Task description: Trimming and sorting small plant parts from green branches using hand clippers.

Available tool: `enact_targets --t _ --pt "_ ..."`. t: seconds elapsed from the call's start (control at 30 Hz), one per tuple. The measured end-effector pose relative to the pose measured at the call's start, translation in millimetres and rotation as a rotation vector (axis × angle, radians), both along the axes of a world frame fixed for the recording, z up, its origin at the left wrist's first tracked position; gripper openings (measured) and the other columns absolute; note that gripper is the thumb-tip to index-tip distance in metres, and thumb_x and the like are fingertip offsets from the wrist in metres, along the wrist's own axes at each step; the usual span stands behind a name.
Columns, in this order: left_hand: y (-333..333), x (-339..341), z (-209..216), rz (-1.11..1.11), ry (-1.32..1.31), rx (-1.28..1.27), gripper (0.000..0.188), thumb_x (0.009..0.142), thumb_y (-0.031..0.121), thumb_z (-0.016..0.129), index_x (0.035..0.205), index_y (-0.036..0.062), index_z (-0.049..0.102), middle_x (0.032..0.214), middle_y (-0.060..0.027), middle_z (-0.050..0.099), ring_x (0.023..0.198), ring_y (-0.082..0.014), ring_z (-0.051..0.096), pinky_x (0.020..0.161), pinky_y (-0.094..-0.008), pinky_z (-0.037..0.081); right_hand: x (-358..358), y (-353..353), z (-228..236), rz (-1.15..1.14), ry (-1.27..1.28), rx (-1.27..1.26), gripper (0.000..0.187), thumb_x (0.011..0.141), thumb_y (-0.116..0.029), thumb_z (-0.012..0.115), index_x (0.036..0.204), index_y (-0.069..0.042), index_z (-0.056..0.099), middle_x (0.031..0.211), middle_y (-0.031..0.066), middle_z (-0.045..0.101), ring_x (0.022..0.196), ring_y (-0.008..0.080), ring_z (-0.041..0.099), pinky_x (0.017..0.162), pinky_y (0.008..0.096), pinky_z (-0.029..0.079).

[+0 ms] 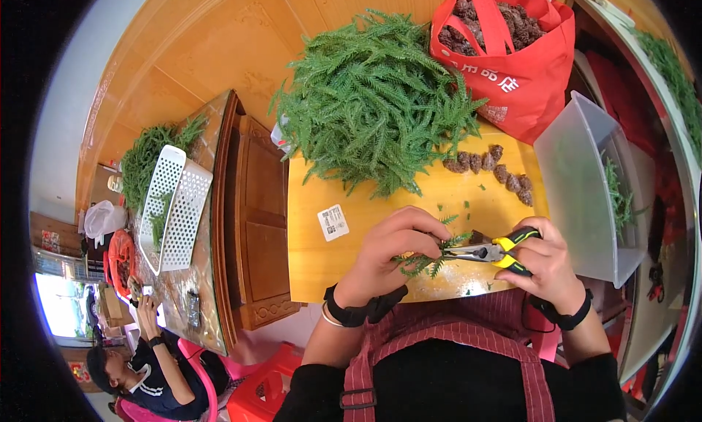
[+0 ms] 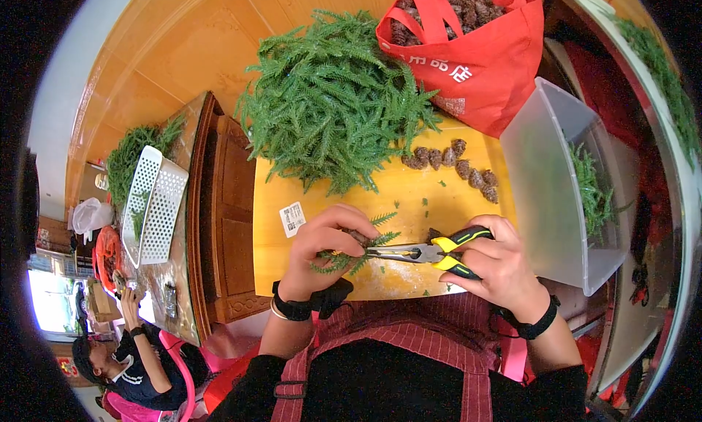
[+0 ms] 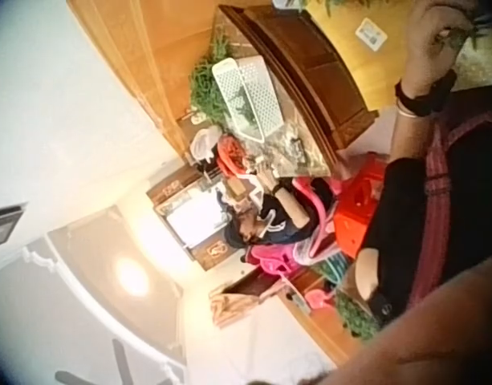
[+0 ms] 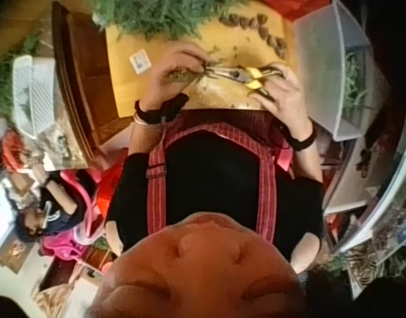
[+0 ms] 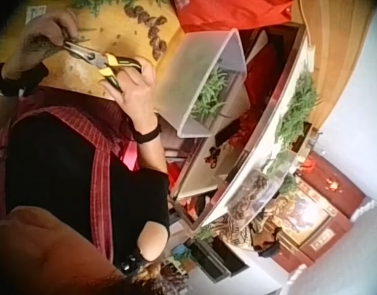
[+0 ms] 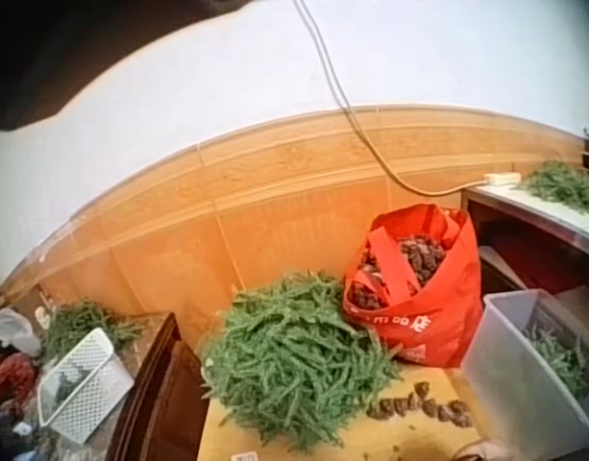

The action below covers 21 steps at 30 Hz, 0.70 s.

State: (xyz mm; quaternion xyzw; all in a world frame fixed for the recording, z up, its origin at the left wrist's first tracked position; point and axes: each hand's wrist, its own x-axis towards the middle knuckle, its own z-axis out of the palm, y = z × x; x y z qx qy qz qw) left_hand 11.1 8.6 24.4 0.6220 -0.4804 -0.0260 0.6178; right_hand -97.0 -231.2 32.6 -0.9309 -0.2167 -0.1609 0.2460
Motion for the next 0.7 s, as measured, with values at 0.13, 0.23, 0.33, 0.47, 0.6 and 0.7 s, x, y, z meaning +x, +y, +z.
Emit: enact_targets --t 0.13,0.23,0.33,0.47,0.6,0.7 --pt "0 -2 2 -0.017 0.087 0.008 0.026 0.064 -0.012 0.062 0.080 0.0071 0.056 0.091 -0.0120 0.061 0.081 -0.0233 0.057 0.068 -0.0305 0.047 0 0 0 0.007 -0.008 -0.017 0.034 0.057 -0.029 0.075 0.068 -0.001 0.059 0.074 0.0089 0.059 0.081 0.0294 0.055 0.069 0.0370 0.046" --pt "-1 -4 1 -0.006 0.171 0.004 0.026 0.065 -0.014 0.060 0.080 0.0066 0.055 0.091 -0.0120 0.060 0.081 -0.0213 0.057 0.068 -0.0289 0.047 -1 -1 -2 -0.003 -0.014 -0.012 0.034 0.057 -0.030 0.075 0.067 -0.002 0.059 0.071 0.0084 0.059 0.077 0.0289 0.056 0.066 0.0361 0.046" --pt "-3 -4 0 0.009 0.201 -0.010 0.023 0.068 -0.013 0.061 0.080 0.0056 0.055 0.091 -0.0119 0.060 0.080 -0.0198 0.057 0.068 -0.0282 0.046 -2 -2 -4 0.004 -0.010 -0.026 0.034 0.058 -0.031 0.075 0.067 -0.002 0.059 0.069 0.0084 0.059 0.074 0.0285 0.056 0.063 0.0356 0.047" --pt "-3 -6 -4 0.045 0.265 0.008 0.020 0.072 -0.010 0.062 0.082 0.0043 0.053 0.091 -0.0114 0.058 0.081 -0.0183 0.056 0.070 -0.0277 0.046 -4 -1 -8 -0.017 0.040 0.012 0.033 0.060 -0.031 0.075 0.068 -0.002 0.060 0.069 0.0089 0.059 0.074 0.0288 0.056 0.064 0.0359 0.047" --pt "-5 -4 -6 0.076 0.268 0.028 0.024 0.072 -0.010 0.062 0.086 0.0051 0.050 0.094 -0.0107 0.056 0.083 -0.0161 0.054 0.071 -0.0269 0.045 3 4 -5 0.023 0.101 0.162 0.035 0.063 -0.033 0.074 0.074 -0.002 0.063 0.072 0.0093 0.060 0.076 0.0304 0.057 0.072 0.0376 0.045" --pt "-7 -5 -8 0.128 0.319 -0.046 0.026 0.075 -0.008 0.059 0.093 0.0058 0.048 0.097 -0.0085 0.055 0.083 -0.0150 0.054 0.071 -0.0265 0.045 -1 6 -7 -0.020 0.212 0.391 0.037 0.065 -0.036 0.071 0.076 -0.001 0.064 0.073 0.0101 0.061 0.078 0.0291 0.057 0.077 0.0380 0.043"
